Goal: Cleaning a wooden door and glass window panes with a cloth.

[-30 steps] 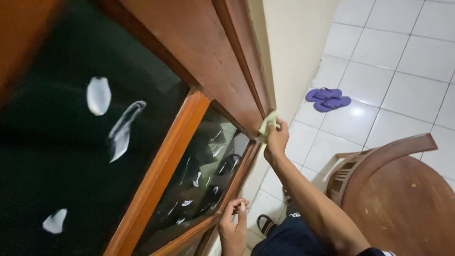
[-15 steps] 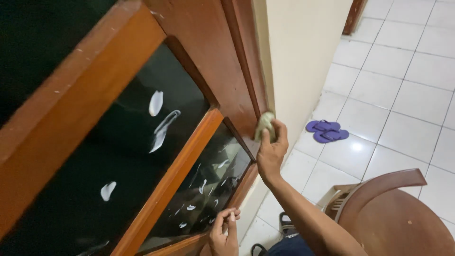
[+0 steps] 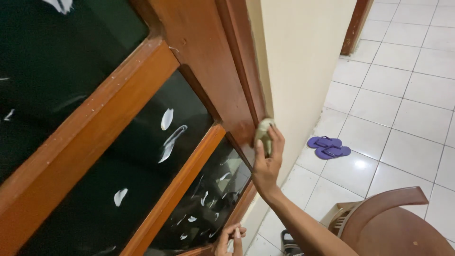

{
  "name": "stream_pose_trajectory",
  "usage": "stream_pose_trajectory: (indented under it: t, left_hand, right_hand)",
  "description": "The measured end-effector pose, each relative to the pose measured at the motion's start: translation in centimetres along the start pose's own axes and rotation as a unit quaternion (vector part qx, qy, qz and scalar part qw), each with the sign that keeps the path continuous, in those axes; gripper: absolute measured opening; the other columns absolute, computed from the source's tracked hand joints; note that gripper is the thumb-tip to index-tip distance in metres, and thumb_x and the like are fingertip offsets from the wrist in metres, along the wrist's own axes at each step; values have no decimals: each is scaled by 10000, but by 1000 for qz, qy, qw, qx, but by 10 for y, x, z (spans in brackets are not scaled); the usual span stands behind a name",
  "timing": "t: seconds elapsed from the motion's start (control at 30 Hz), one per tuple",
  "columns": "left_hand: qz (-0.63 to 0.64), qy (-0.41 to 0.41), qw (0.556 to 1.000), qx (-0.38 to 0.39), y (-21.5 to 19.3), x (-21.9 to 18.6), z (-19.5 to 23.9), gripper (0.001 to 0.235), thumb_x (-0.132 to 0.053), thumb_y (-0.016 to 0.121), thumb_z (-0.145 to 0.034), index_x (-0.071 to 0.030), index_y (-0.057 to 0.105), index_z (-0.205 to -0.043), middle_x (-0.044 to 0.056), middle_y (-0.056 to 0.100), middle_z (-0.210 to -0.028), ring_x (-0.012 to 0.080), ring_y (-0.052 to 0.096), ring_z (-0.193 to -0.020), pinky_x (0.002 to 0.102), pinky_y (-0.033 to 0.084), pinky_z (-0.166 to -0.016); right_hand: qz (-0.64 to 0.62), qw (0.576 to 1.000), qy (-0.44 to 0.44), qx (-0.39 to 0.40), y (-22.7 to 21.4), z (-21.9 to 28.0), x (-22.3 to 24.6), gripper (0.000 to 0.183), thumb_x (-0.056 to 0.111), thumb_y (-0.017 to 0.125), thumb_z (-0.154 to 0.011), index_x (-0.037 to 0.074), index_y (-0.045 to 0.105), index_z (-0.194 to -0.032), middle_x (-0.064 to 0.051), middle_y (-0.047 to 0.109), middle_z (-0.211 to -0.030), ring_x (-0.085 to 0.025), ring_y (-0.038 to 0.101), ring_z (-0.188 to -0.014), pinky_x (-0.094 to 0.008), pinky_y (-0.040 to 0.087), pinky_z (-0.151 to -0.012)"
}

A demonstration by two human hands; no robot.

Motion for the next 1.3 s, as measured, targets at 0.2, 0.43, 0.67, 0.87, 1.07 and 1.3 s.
stream_pose_trajectory:
  t: [0.2,0.43,0.67,0.87,1.07,1.3]
  left_hand:
    - [-54,102,983,143,-14,49,-8,206,-105,594,-969,4,671,-1125,159,808,-883,197,839,-770,365,662,-734]
    - [-25,45,984,173,-24,135,-22,233,-153,587,-980,-17,640,-1163,162,816,-897,186,841,-801,398,652,-752]
    - [1,-82,988,129,12,191,3,272,-207,621,-972,-27,616,-1176,183,791,-913,235,751,-755,419,623,-743]
    - [-34,5,973,230,-23,117,-14,280,-215,549,-1008,-41,581,-1226,132,771,-988,151,800,-870,334,650,-797]
    - [-15,-80,995,53,-6,41,-3,224,-154,584,-974,-10,705,-1095,151,818,-857,187,808,-761,364,617,-792]
    - [0,-126,991,32,-25,18,0,229,-174,592,-960,-23,696,-1097,134,800,-866,214,794,-769,383,608,-811]
  right_hand:
    - [128,966,-210,80,-10,42,-61,413,59,543,-1057,30,489,-1465,-193,395,-1595,-405,455,-1468,-431,424,-1199]
    - [79,971,-174,142,3,36,-11,604,56,489,-1020,-38,283,-1581,-298,155,-1677,-471,147,-1560,-518,165,-1265]
    - [84,936,-325,110,4,26,-20,424,-57,621,-948,71,595,-1351,-198,403,-1553,-405,367,-1484,-469,373,-1214]
    - [108,950,-275,101,-5,45,-54,331,-55,728,-841,87,709,-1140,-161,509,-1322,-330,535,-1226,-407,503,-1006]
    - [46,945,-318,63,22,-7,33,344,-21,769,-883,77,636,-1184,-173,487,-1335,-296,560,-1203,-379,521,-996]
    - [129,963,-231,55,0,71,-83,380,-91,619,-837,25,513,-1182,-228,471,-1323,-395,507,-1230,-470,446,-1058]
Point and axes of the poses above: each hand's wrist, its own z-axis away from the middle knuckle, its own y-axis out of the palm, x = y × z, the point moved 2 cm from there along -z, towards the middle knuckle
